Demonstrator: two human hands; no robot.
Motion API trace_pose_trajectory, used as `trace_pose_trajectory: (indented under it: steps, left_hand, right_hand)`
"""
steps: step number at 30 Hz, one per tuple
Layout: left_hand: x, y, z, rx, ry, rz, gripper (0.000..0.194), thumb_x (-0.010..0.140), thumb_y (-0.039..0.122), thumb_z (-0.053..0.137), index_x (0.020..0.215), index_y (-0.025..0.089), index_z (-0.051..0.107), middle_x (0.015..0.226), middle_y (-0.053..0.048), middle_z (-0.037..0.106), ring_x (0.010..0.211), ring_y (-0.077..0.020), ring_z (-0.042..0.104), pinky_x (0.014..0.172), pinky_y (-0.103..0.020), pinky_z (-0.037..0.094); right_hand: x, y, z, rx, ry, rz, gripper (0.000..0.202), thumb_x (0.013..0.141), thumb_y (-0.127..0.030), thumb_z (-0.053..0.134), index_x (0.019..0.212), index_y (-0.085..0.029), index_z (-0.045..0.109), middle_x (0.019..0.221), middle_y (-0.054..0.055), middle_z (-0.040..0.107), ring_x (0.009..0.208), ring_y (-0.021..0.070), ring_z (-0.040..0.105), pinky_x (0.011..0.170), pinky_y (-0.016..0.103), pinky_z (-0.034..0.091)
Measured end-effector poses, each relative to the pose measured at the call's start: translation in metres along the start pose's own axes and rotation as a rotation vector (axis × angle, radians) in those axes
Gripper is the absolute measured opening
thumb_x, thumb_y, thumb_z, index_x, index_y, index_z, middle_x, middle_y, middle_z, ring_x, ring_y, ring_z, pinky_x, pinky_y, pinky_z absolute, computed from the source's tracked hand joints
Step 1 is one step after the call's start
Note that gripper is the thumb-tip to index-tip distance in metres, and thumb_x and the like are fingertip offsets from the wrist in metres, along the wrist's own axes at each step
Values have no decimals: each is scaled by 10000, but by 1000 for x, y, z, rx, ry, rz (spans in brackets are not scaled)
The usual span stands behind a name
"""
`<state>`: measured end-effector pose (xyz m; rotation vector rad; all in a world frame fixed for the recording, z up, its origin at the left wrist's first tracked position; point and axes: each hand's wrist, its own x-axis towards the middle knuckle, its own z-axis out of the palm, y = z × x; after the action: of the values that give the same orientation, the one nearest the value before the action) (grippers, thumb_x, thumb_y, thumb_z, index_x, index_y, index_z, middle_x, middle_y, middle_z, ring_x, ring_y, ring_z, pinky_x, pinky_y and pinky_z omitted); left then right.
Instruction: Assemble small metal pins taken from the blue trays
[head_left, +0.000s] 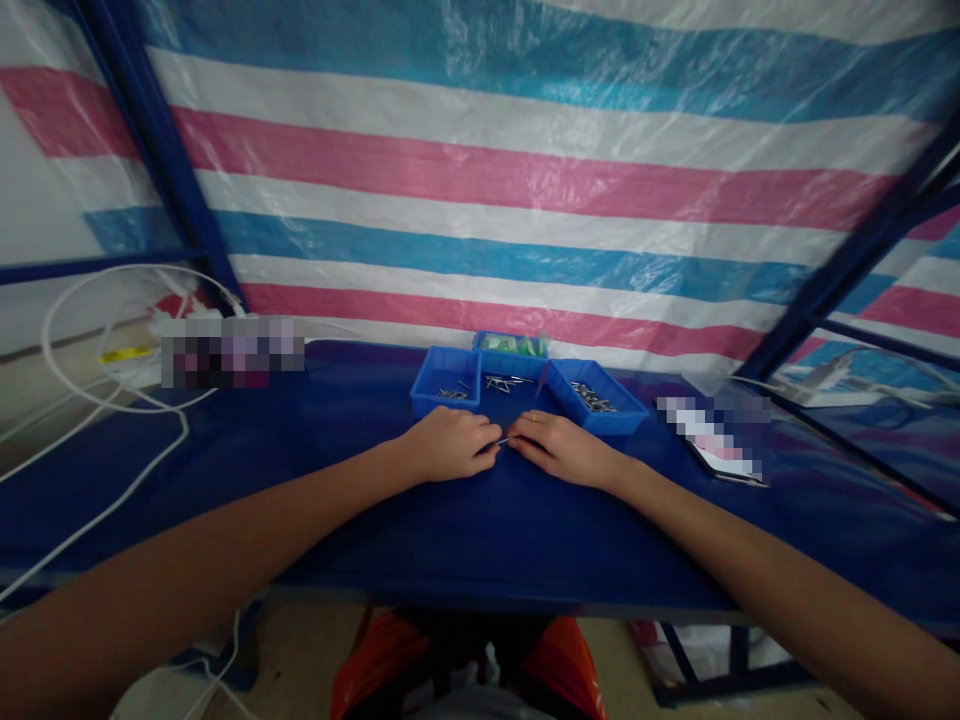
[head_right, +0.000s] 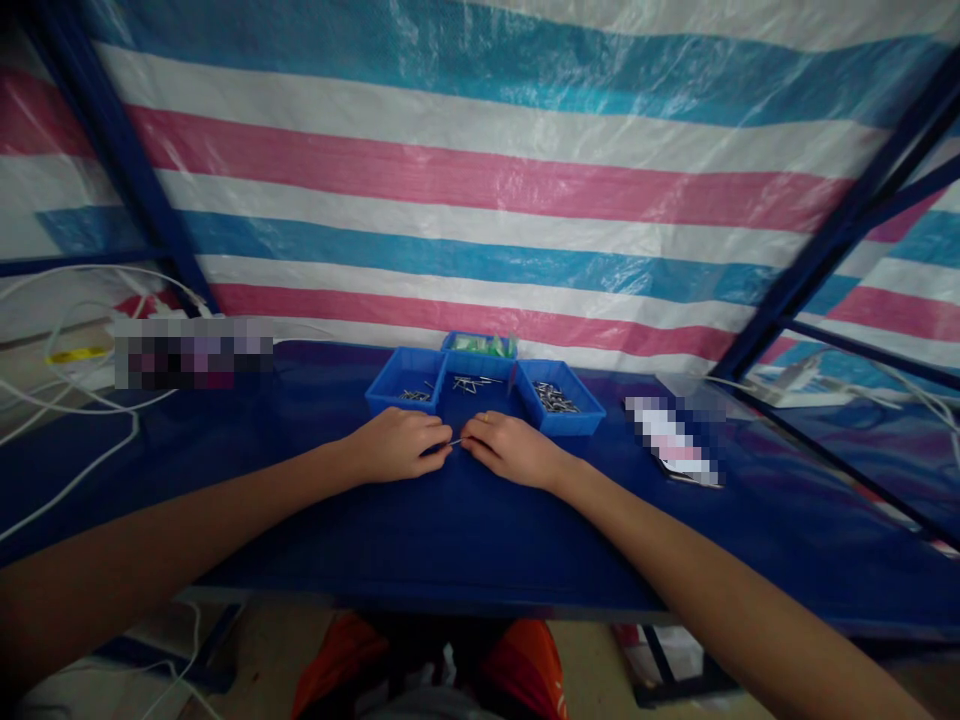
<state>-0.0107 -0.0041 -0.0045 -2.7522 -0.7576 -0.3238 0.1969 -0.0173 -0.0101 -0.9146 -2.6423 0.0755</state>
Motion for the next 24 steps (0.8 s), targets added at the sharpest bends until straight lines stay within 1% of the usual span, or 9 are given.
trace_pose_trajectory:
  steps: [5,10,19,24]
  left_hand:
    - [0,-3,4,-11,13,3,193,873,301,433,821,179,573,764,-4,626,710,-154,605,557,-239,388]
    - [0,-6,8,-38,28,21,182,877,279,426,848,176,573,782,-7,626,714,-136,600,584,-227,398]
    - [2,-2,4,-34,62,-3,177,885,279,416,850,176,556,782,1,621,729,-128,593,610,-218,392]
    - [2,-2,2,-60,58,-7,145,862,254,432,821,172,545,767,4,621,698,-116,581,601,-212,382]
  right_hand:
    - [-1,-1,-3,-3,-14,2,215,930,-239,393,949,-156,591,843,66,589,789,161,553,742,287,448]
    - [-3,-1,-6,-39,-30,-12,219,932,-242,390,956,-156,589,842,65,591,789,158,550,740,285,439]
    - [-5,-4,-13,-45,-78,-17,241,943,-251,366,918,-149,582,822,58,584,772,151,547,733,279,427]
    - [-5,-5,-14,-54,-77,-12,244,943,-247,364,919,-151,587,819,56,582,767,147,547,730,279,422]
